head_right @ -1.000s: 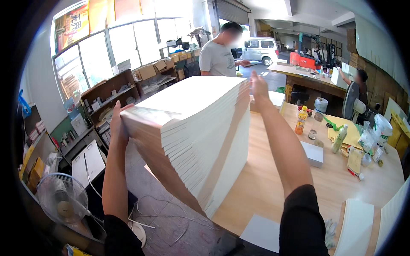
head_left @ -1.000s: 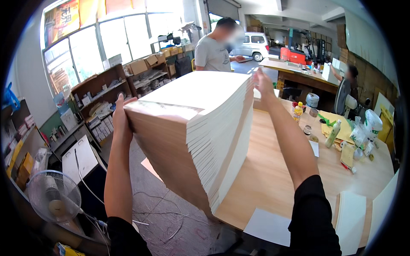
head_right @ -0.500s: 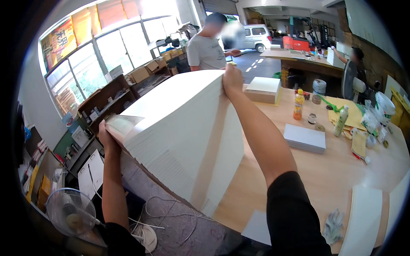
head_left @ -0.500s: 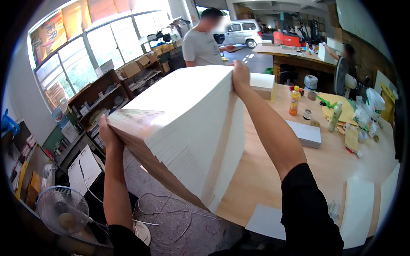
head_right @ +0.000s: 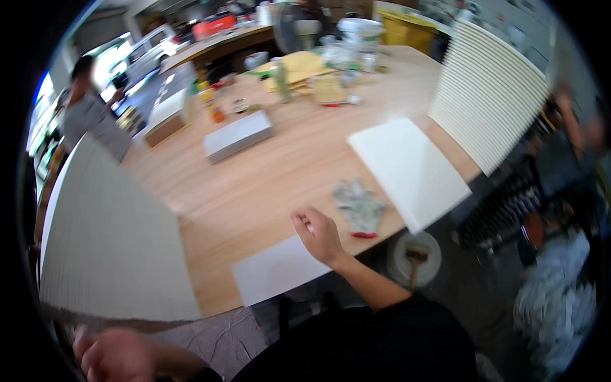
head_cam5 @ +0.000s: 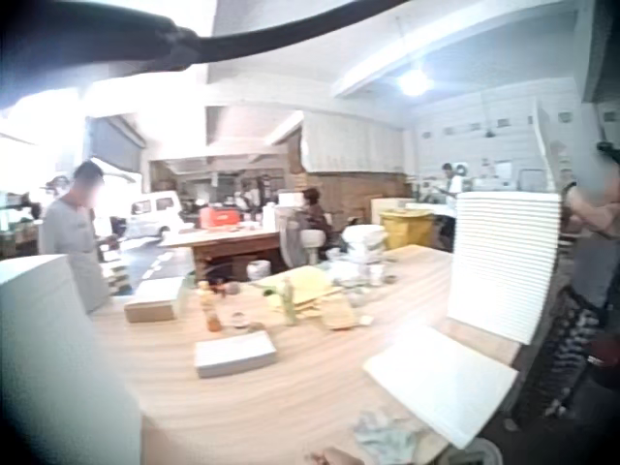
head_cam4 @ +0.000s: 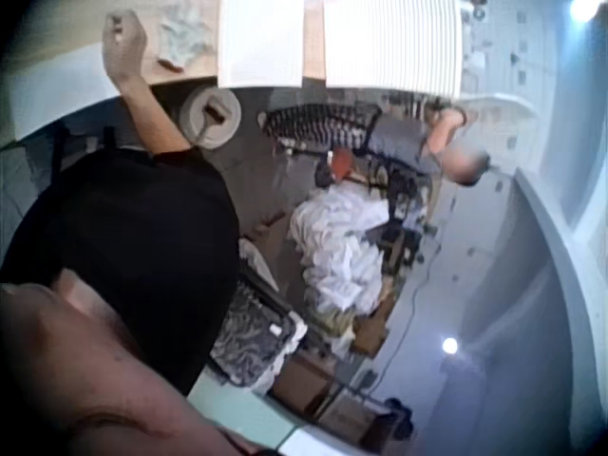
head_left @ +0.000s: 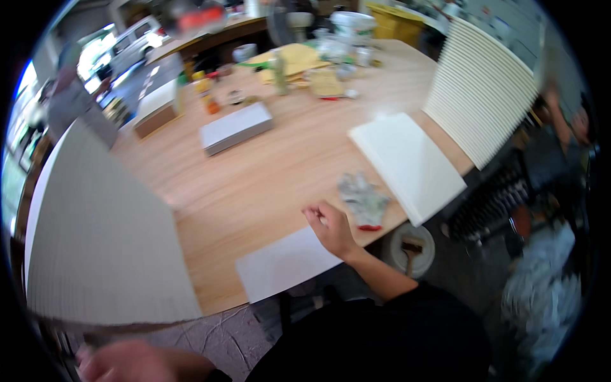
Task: The person repeatedly stacks white paper sheets and book covers, aligns them, and uses a brush to apply glue to the spine of the assembled stack. The person handles the materials one at a time and stacks them on a wooden workbench.
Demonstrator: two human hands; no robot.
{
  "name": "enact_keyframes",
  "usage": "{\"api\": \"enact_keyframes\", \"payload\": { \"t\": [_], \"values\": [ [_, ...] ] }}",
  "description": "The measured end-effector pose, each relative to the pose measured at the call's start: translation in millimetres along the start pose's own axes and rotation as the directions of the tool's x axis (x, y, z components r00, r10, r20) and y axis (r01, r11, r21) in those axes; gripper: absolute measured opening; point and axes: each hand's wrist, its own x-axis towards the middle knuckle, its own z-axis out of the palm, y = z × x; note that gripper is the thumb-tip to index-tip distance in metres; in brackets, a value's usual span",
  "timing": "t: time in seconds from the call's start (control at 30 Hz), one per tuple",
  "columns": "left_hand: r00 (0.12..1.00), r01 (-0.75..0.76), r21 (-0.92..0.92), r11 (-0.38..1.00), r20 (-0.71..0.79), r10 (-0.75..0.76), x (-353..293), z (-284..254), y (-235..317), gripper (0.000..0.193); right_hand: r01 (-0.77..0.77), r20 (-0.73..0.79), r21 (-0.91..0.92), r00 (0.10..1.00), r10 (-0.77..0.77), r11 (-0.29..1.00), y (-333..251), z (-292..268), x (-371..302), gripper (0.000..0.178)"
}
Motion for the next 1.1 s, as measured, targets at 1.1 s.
{"api": "enact_keyframes", "payload": {
  "t": [1.1],
  "values": [
    [0.322,0.510,-0.638,0.577,0.764,0.559,-405,324,184,0.025,-0.309,-0.278,-0.731,0.949,0.148,0.609,35,-179,-113,0.065]
  ]
}}
